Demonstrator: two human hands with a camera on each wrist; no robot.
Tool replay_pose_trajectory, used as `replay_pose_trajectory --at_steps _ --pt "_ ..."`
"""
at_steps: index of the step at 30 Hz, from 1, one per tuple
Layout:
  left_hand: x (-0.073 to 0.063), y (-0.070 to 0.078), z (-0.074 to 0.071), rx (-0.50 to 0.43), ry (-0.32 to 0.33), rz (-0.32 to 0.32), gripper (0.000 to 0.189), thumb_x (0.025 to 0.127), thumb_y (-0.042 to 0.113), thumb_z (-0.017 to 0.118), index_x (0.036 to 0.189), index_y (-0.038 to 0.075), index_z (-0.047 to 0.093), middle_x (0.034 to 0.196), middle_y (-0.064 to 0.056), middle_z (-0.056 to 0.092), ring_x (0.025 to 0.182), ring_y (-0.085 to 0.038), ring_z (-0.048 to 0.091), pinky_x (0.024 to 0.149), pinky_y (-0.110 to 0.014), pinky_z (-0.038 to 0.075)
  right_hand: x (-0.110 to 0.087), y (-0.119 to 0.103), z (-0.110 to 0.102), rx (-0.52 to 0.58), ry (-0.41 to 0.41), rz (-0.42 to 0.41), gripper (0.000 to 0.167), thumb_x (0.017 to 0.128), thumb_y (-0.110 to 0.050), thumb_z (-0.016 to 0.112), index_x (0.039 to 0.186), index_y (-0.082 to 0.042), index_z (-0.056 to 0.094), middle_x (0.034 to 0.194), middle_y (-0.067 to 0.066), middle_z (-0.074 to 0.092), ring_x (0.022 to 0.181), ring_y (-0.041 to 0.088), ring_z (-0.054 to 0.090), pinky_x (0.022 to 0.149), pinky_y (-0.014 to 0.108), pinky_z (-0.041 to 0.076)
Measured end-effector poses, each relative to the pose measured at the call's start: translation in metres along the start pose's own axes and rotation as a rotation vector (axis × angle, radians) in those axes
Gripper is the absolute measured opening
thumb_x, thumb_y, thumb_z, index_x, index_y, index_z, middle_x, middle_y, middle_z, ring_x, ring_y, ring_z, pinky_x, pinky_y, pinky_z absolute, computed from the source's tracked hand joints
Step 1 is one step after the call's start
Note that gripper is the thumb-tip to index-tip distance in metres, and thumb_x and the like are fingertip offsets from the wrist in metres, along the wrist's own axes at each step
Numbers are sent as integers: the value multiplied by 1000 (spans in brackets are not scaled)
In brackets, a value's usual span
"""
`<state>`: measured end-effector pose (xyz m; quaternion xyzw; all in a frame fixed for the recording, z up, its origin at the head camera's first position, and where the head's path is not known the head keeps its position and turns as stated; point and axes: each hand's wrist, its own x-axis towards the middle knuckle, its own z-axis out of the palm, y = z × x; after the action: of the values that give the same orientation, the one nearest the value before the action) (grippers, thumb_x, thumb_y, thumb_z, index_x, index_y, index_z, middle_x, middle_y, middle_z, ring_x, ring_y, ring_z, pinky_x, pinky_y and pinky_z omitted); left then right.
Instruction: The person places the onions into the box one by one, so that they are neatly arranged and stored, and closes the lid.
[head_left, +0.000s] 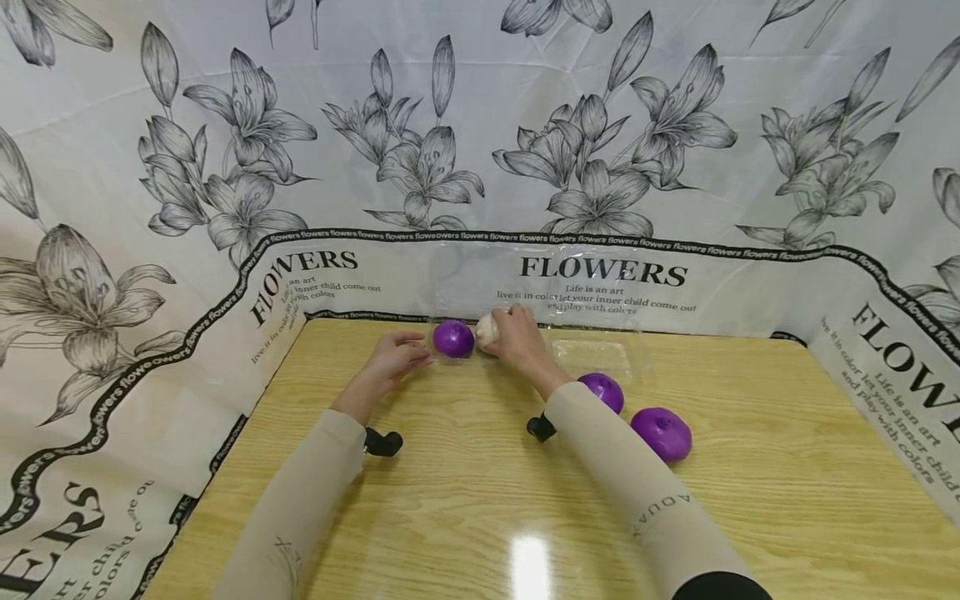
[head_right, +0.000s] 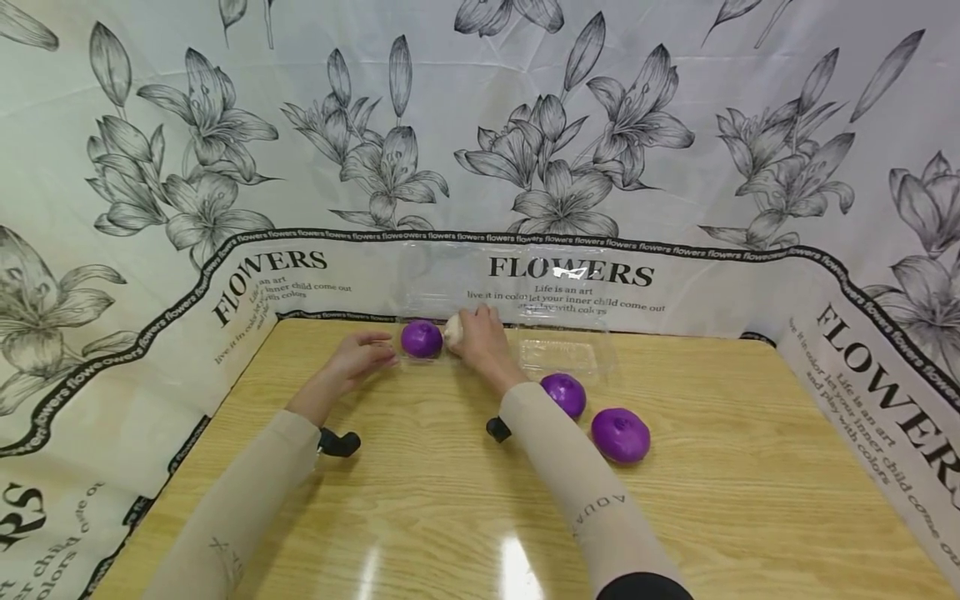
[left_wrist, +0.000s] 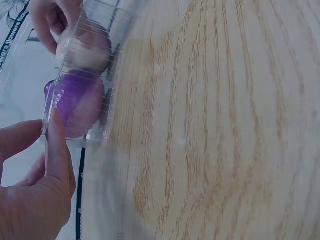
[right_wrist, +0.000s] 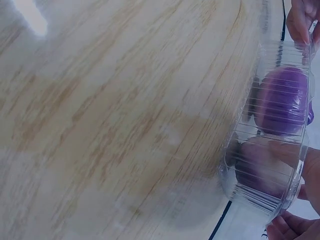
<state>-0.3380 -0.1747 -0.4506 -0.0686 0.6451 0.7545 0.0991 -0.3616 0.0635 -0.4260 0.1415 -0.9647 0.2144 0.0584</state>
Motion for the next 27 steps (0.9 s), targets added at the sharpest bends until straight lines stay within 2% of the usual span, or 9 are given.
replay_pose_trajectory --at_steps 11,15,18,22,27 --pt "-2 2 -2 16 5 3 53 97 -13 56 147 -12 41 117 -20 53 90 -20 68 98 -32 62 5 -2 -3 14 -27 5 60 82 -29 87 128 2 62 123 21 55 117 35 49 106 48 51" --pt "-3 0 -1 19 10 -6 53 96 -14 56 147 -12 41 119 -22 53 94 -24 68 97 -31 62 7 0 -14 67 -27 19 71 87 -32 83 140 5 54 141 27 48 130 42 46 114 54 46" --pt "-2 -2 0 21 7 -11 53 96 -13 57 147 -12 42 123 -23 53 96 -25 68 96 -31 62 11 2 -28 117 -8 21 79 92 -33 77 150 7 42 151 31 39 138 45 41 120 57 40" --pt "-2 -3 0 27 14 -5 52 96 -13 57 147 -11 43 122 -22 53 95 -25 68 95 -30 63 21 8 -46 207 32 33 77 96 -29 71 152 10 35 152 33 35 138 47 40 121 55 39" --pt "-2 0 1 30 16 -8 52 96 -13 57 146 -11 44 118 -21 53 94 -26 68 92 -28 63 36 17 -60 339 62 130 81 98 -29 63 157 8 23 160 34 22 148 47 27 126 56 31"
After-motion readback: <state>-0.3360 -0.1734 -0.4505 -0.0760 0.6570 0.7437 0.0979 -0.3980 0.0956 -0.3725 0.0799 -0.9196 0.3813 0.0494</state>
